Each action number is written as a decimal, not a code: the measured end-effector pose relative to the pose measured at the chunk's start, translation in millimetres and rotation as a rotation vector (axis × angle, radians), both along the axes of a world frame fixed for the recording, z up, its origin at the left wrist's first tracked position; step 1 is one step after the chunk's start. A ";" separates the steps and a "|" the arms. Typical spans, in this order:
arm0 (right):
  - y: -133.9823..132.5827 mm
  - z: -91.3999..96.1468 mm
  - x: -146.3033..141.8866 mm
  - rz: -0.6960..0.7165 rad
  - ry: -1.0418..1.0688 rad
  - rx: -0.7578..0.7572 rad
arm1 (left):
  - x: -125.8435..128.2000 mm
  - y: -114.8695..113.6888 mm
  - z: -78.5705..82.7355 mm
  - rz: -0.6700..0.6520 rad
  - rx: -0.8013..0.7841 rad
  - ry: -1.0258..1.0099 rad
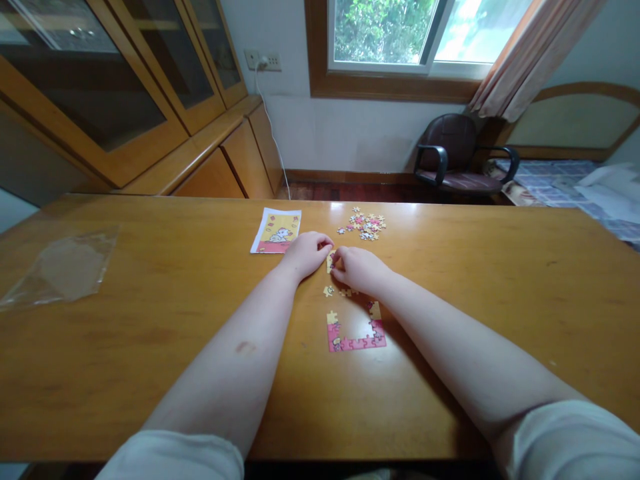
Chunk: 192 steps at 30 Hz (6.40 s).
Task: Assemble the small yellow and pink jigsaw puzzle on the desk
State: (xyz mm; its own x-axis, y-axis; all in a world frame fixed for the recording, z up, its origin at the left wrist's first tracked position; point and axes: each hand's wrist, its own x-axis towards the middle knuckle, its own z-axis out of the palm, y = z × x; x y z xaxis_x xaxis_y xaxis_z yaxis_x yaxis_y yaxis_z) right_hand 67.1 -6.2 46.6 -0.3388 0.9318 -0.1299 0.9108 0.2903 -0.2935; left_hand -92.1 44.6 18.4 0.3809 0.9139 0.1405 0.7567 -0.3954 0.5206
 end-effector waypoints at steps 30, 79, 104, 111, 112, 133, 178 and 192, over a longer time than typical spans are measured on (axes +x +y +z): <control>-1.7 42.7 17.1 0.165 -0.243 -0.263 | -3.4 -1.4 -3.0 -0.127 0.014 -0.030; -6.4 24.6 7.6 0.279 -0.051 -0.225 | -2.5 1.0 -6.5 -0.093 0.028 -0.081; -10.9 16.6 -1.3 0.191 -0.136 -0.059 | -2.4 2.0 -7.5 -0.101 0.032 -0.080; -5.5 21.6 7.3 0.152 -0.116 -0.059 | -2.8 2.3 -9.0 -0.100 0.047 -0.079; -4.4 23.2 8.6 0.136 -0.130 -0.060 | -2.9 2.0 -8.7 -0.101 0.047 -0.079; -7.9 14.3 1.1 0.234 -0.097 -0.074 | -3.0 2.0 -8.8 -0.095 0.040 -0.080; -11.3 22.2 -0.4 0.196 -0.149 -0.047 | -2.5 2.2 -7.4 -0.106 0.027 -0.083; -8.8 23.6 1.3 0.142 -0.165 -0.027 | -1.4 0.5 -5.3 -0.106 0.033 -0.065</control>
State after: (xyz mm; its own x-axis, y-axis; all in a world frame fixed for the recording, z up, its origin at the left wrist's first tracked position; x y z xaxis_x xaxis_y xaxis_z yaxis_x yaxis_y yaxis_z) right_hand 68.4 -15.0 70.2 -0.4385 0.8718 -0.2186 0.8977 0.4130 -0.1536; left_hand -93.5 45.2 13.0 0.4640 0.8635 0.1973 0.6746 -0.4889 0.5530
